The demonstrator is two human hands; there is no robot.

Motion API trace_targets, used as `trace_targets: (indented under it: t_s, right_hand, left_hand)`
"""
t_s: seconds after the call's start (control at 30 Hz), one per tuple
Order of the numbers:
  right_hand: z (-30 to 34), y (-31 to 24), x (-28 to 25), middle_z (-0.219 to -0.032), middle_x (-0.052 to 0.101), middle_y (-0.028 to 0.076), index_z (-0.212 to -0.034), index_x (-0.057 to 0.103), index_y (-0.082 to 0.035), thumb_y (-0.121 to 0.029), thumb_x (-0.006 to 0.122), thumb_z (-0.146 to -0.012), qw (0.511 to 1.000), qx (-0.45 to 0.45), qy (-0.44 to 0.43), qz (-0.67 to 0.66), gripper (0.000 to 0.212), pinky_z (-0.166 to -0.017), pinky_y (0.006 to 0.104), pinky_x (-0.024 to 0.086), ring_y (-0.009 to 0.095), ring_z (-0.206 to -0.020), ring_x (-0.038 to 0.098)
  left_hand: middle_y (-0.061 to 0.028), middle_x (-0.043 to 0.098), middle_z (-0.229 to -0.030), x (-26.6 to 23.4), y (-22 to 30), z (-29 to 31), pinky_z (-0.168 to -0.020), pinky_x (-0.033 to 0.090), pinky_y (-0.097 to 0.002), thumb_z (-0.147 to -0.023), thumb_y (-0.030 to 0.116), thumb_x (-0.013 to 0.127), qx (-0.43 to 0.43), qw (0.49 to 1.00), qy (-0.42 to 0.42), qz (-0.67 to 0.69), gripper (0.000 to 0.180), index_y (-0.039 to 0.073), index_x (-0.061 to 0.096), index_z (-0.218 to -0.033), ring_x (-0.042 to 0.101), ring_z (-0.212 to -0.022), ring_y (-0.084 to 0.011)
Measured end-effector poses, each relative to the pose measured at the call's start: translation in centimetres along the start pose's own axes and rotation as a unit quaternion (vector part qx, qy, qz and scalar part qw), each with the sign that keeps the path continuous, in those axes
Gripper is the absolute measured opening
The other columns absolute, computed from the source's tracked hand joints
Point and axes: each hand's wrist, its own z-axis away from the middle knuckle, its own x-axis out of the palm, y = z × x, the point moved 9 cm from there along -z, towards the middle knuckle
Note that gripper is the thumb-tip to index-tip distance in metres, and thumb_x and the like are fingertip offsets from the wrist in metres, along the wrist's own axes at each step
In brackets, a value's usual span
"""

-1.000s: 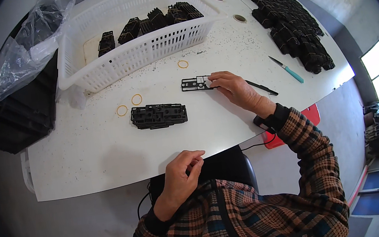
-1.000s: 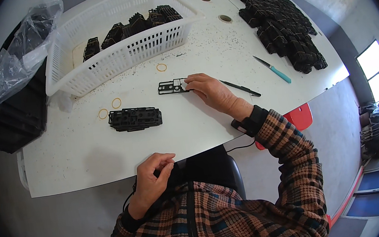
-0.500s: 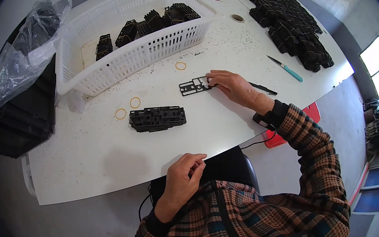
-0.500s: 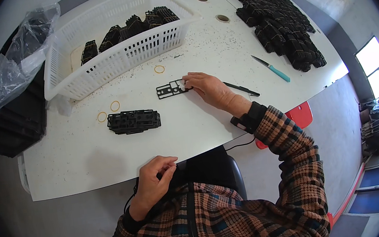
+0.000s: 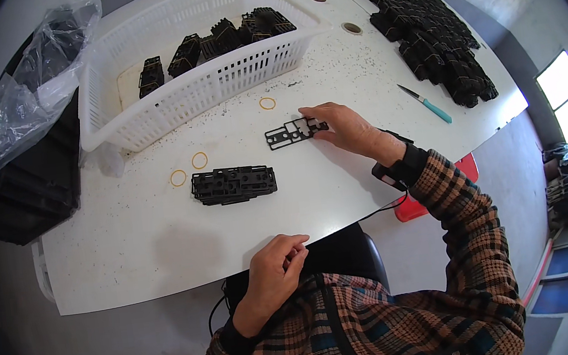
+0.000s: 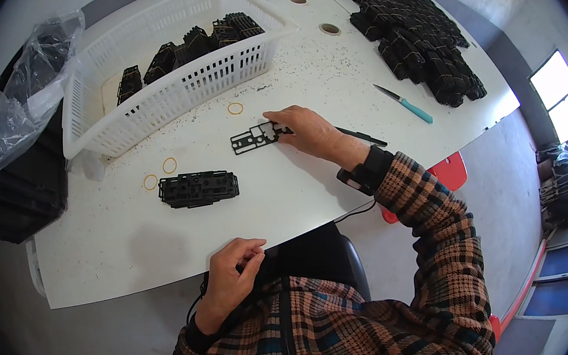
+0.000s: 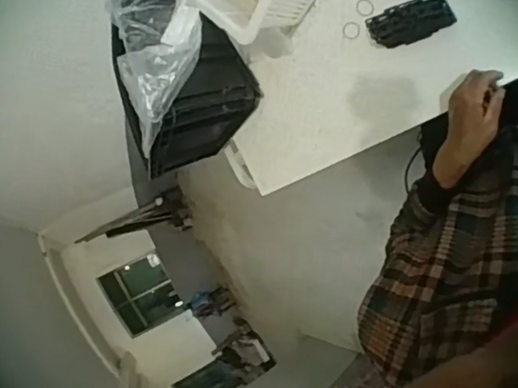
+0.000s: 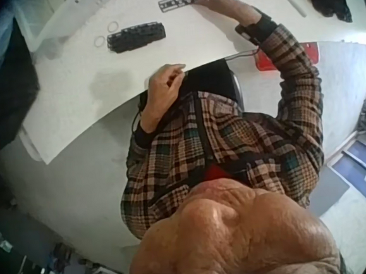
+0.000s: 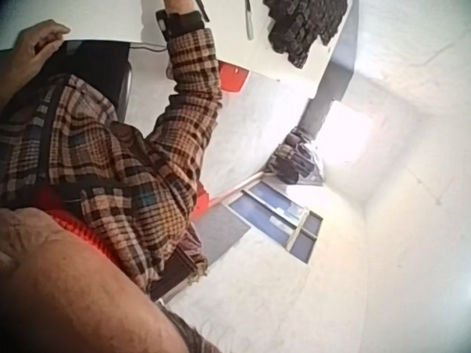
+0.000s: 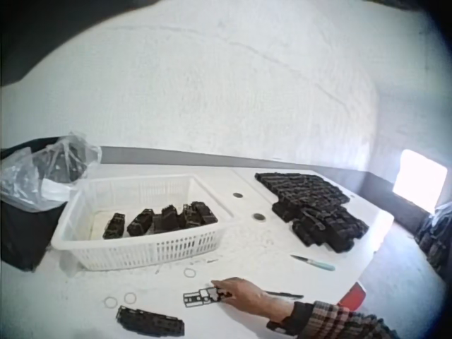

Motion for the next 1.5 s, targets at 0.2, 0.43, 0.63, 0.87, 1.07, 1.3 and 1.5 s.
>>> trace_targets:
  t_s: [0.2, 0.43, 0.63, 0.87, 1.07, 1.3, 1.5]
  right_hand:
    - [-0.9, -0.8, 0.1, -0.116, 0.065, 0.016, -0.130, 0.054, -0.005, -0.001, 0.071, -0.077, 1.000, -0.014, -0.002, 0.019, 0.056, -0.096, 0.0382, 0.048, 0.032, -0.108, 0.060]
    - [-1.0, -5.4, 0.0, -0.119, 0.063, 0.016, -0.127, 0.056, -0.003, -0.005, 0.073, -0.077, 0.994, -0.105, 0.041, 0.010, 0.052, -0.096, 0.0388, 0.048, 0.033, -0.111, 0.058]
    - [-0.5, -13.2, 2.0, -0.112, 0.063, 0.018, -0.118, 0.061, -0.001, -0.019, 0.077, -0.075, 0.990, -0.138, 0.020, -0.024, 0.049, -0.092, 0.0401, 0.048, 0.035, -0.107, 0.057]
    - [-1.4, -13.9, 4.1, -0.100, 0.061, 0.016, -0.108, 0.066, 0.000, -0.024, 0.079, -0.074, 0.994, -0.096, -0.044, 0.024, 0.044, -0.085, 0.0396, 0.048, 0.032, -0.097, 0.058]
    - [-1.5, -13.3, 4.1, -0.098, 0.059, 0.014, -0.108, 0.067, -0.001, -0.022, 0.081, -0.072, 0.996, -0.073, -0.045, -0.011, 0.045, -0.082, 0.0382, 0.048, 0.031, -0.093, 0.058]
    - [-1.3, -13.6, 3.2, -0.093, 0.055, 0.012, -0.112, 0.066, -0.002, -0.022, 0.084, -0.070, 0.996, -0.080, -0.001, -0.042, 0.050, -0.077, 0.0364, 0.048, 0.028, -0.086, 0.056]
    - [-0.7, -13.6, 2.6, -0.093, 0.055, 0.012, -0.112, 0.066, -0.003, -0.022, 0.083, -0.070, 0.994, -0.098, 0.020, -0.051, 0.050, -0.073, 0.0361, 0.048, 0.027, -0.084, 0.056]
  left_hand:
    - [-0.0078, 0.064, -0.088, -0.1, -0.2, 0.0, -0.066, 0.052, -0.0241, -0.087, 0.000, 0.064, -0.006, 1.000, -0.004, -0.001, 0.020, 0.002, 0.065, -0.106, 0.062, -0.075, -0.0129]
    - [-0.0083, 0.064, -0.089, -0.1, -0.9, -0.1, -0.065, 0.052, -0.0246, -0.087, 0.001, 0.065, -0.016, 1.000, -0.001, -0.003, 0.021, 0.003, 0.065, -0.108, 0.063, -0.073, -0.0135]
    - [-0.0095, 0.064, -0.089, 0.1, -1.0, -0.1, -0.064, 0.052, -0.0256, -0.087, 0.002, 0.065, -0.015, 1.000, -0.002, -0.011, 0.021, 0.003, 0.065, -0.108, 0.063, -0.072, -0.0152]
    - [-0.0106, 0.064, -0.088, -0.1, -1.1, 0.1, -0.064, 0.050, -0.0322, -0.087, 0.007, 0.064, -0.005, 1.000, 0.004, 0.014, 0.021, 0.004, 0.063, -0.107, 0.061, -0.068, -0.0232]
    - [-0.0109, 0.064, -0.088, -0.3, -1.0, 0.1, -0.065, 0.050, -0.0324, -0.087, 0.007, 0.064, -0.004, 1.000, 0.003, 0.015, 0.020, 0.003, 0.063, -0.107, 0.062, -0.070, -0.0236]
    - [-0.0110, 0.064, -0.088, -0.3, -1.1, 0.2, -0.065, 0.050, -0.0328, -0.087, 0.007, 0.064, -0.002, 1.000, 0.006, 0.014, 0.020, 0.003, 0.064, -0.106, 0.062, -0.071, -0.0238]
    - [-0.0114, 0.064, -0.087, -0.2, -1.0, 0.2, -0.065, 0.050, -0.0323, -0.087, 0.006, 0.064, 0.000, 1.000, 0.006, 0.015, 0.020, 0.002, 0.063, -0.106, 0.061, -0.070, -0.0238]
